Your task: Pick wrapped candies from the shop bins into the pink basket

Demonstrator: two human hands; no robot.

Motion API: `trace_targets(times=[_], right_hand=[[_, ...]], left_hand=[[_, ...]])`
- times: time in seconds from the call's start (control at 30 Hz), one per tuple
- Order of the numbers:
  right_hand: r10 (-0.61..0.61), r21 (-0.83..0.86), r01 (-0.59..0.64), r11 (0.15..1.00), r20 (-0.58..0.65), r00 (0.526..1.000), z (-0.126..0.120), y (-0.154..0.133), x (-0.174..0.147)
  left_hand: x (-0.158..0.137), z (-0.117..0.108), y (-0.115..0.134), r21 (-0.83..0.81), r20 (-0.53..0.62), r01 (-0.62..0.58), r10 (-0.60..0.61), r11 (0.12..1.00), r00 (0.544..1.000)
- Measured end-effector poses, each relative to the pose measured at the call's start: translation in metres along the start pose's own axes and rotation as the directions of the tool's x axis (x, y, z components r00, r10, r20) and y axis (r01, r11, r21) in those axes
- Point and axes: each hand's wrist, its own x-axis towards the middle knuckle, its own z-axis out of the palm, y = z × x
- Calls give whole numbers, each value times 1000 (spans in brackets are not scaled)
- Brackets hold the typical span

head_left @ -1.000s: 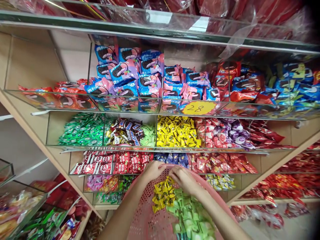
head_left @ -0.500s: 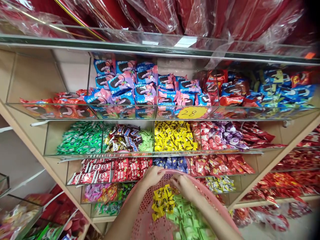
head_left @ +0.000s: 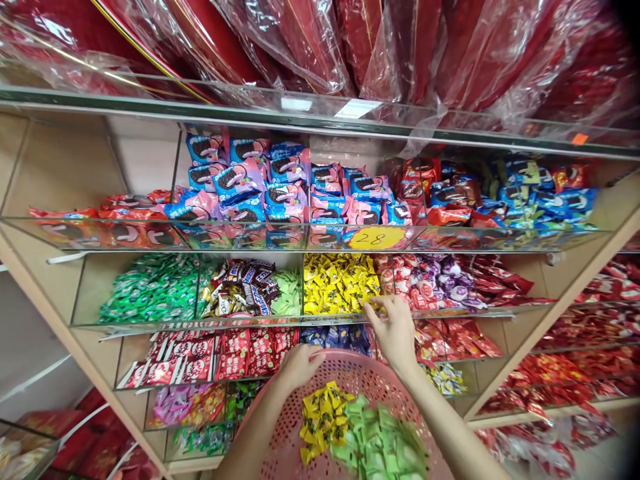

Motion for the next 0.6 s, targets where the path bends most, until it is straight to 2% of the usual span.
trace_targets(times=[0.1, 0.23, 0.43, 0.6], right_hand=[[68, -132, -57, 990, 85, 994, 5, 5, 20], [139, -150, -118, 982, 137, 981, 13, 7, 24], [117, -34, -116, 993, 41, 992, 14, 4, 21], [53, 79, -47, 996, -79, 995, -6, -6, 15]], left_hand=[[0, 0, 0, -22, -11, 1, -1, 1000, 1000], [0, 1, 1, -37, -13, 2, -3, 999, 1000], [0, 1, 1, -8, -9, 19, -19, 1000, 1000], [0, 2, 0, 31, -21, 4, -3, 1000, 1000]])
